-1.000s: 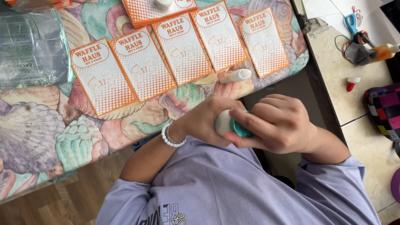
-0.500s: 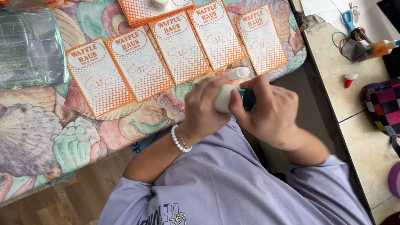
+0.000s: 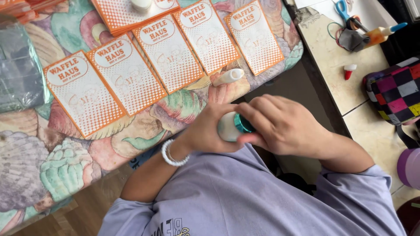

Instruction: Applying glue to the edges of paper bags for assembly

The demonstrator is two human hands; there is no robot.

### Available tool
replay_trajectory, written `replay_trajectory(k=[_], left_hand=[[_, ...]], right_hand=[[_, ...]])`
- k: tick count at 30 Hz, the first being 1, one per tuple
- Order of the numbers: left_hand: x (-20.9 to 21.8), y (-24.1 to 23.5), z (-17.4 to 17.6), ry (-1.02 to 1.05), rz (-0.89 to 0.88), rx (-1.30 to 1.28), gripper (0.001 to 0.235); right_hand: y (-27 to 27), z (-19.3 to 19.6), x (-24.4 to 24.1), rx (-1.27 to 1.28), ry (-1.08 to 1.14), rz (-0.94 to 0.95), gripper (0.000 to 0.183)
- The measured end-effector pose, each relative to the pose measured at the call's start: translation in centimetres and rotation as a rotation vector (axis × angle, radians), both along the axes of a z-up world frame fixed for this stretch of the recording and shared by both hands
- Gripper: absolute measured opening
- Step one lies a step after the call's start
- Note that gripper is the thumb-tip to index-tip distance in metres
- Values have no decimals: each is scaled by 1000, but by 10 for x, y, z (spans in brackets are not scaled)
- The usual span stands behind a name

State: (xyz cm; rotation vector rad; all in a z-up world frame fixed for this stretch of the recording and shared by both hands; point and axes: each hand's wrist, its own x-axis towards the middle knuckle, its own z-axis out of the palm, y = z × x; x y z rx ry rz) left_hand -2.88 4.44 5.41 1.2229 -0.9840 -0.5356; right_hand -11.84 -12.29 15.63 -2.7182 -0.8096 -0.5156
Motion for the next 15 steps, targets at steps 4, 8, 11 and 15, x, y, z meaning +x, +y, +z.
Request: replay_trajectory(k=[4, 8, 11, 15], left_hand=[[-22, -14, 13, -163, 353, 40, 40], [-23, -20, 4, -289, 421, 90, 43], [-19, -18, 3, -228, 303, 36, 46], [-10, -5, 8, -177, 269, -3, 54]], right_hand=[[-23, -37, -3, 4, -44, -206, 56], [-26, -45, -9, 80, -64, -332, 34], [-23, -35, -4, 246, -1, -250, 39], [-7, -5, 15, 453, 131, -94, 69]])
